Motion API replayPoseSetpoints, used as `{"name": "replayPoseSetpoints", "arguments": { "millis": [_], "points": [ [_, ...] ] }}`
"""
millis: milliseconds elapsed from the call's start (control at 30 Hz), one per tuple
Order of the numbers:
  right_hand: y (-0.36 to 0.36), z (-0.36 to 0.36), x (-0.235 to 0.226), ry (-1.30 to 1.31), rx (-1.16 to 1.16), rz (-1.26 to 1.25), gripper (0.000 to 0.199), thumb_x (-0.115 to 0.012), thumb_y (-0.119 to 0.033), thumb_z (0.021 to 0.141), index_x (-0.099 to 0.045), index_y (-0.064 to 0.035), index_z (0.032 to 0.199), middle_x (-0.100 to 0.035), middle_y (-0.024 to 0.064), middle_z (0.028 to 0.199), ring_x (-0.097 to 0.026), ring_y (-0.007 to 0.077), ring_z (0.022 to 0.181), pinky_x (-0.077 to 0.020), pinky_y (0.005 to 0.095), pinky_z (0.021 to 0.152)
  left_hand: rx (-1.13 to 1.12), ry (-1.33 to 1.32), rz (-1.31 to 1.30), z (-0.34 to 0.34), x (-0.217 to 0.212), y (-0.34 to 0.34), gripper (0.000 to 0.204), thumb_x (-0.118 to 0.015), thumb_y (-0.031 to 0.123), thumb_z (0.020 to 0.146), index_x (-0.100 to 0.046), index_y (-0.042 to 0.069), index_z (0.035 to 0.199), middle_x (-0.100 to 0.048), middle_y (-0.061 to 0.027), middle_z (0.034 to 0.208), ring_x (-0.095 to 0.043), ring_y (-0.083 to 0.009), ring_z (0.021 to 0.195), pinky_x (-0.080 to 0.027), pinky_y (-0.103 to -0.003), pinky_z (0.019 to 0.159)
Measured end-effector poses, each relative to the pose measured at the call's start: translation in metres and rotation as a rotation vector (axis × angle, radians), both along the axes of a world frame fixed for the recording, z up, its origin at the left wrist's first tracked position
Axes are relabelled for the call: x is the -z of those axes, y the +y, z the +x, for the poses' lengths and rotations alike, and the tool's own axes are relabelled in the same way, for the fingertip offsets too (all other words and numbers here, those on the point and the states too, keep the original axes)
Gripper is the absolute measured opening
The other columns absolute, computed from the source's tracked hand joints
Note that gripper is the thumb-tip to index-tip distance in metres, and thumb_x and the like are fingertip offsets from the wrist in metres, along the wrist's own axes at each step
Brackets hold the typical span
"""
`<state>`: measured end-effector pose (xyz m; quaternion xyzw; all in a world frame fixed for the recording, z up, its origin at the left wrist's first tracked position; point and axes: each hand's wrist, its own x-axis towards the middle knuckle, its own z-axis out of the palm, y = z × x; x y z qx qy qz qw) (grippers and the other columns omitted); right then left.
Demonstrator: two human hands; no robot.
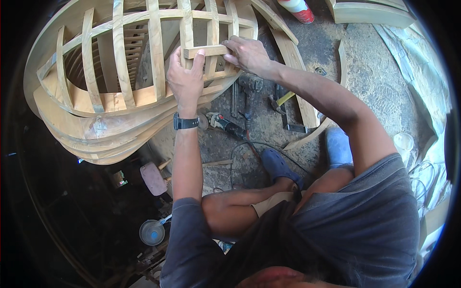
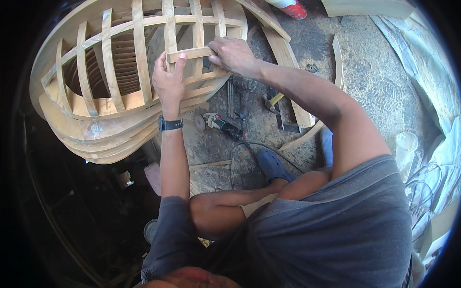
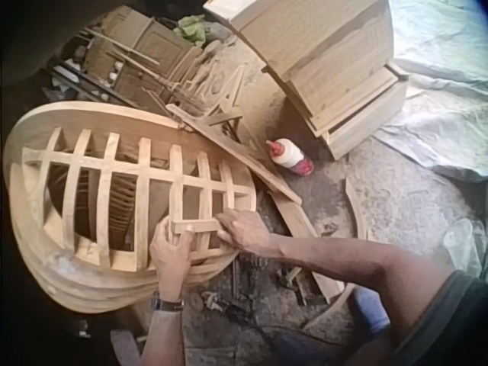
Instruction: The person applies glue to a small wooden block and attaches it to a wooden frame, then uses a nail gun and a hammer to secure it before sanding the frame with a power sander.
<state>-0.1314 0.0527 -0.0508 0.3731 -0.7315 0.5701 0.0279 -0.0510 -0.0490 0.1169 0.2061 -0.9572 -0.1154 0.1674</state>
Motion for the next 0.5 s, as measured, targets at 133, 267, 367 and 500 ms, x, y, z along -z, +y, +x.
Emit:
{"name": "replayPoseSetpoints", "arguments": {
  "millis": [133,267,367,500],
  "points": [
    [0.009,-0.007,0.01,-0.036,0.016,0.043,0.044,-0.073,-0.034,0.09,-0.061,-0.0057,0.121,-0.066,0.0135,0.11,-0.067,0.034,0.104,-0.0556,0.0452,0.087,-0.009,0.025,-0.082,0.001,0.009,-0.004,0.06,-0.079,0.039,0.091,-0.065,-0.006,0.128,-0.075,-0.0184,0.109,-0.071,-0.0256,0.101,-0.052,-0.036,0.093],
    [0.028,-0.014,0.043,-0.072,0.109,0.054,0.054,-0.074,-0.038,0.089,-0.058,-0.0052,0.129,-0.065,0.0154,0.119,-0.066,0.0362,0.108,-0.0543,0.0461,0.092,0.013,0.062,-0.149,0.003,0.01,-0.008,0.061,-0.079,0.039,0.091,-0.064,-0.007,0.128,-0.075,-0.0194,0.107,-0.072,-0.0263,0.101,-0.052,-0.037,0.092],
    [0.04,-0.019,0.061,-0.07,0.117,0.114,0.054,-0.074,-0.038,0.089,-0.058,-0.0047,0.128,-0.064,0.016,0.121,-0.065,0.0362,0.109,-0.0538,0.0456,0.093,-0.039,0.016,0.001,0.0,0.003,0.014,0.061,-0.078,0.04,0.091,-0.065,-0.007,0.127,-0.074,-0.0202,0.11,-0.072,-0.0271,0.102,-0.052,-0.037,0.093],
    [0.031,-0.015,0.05,-0.062,0.058,0.094,0.056,-0.074,-0.043,0.09,-0.057,-0.0072,0.13,-0.063,0.015,0.119,-0.065,0.0365,0.11,-0.0538,0.0451,0.093,0.011,0.085,-0.032,0.003,0.006,0.008,0.061,-0.08,0.034,0.091,-0.06,-0.006,0.132,-0.073,-0.021,0.114,-0.072,-0.0263,0.103,-0.052,-0.036,0.093]
  ]
}}
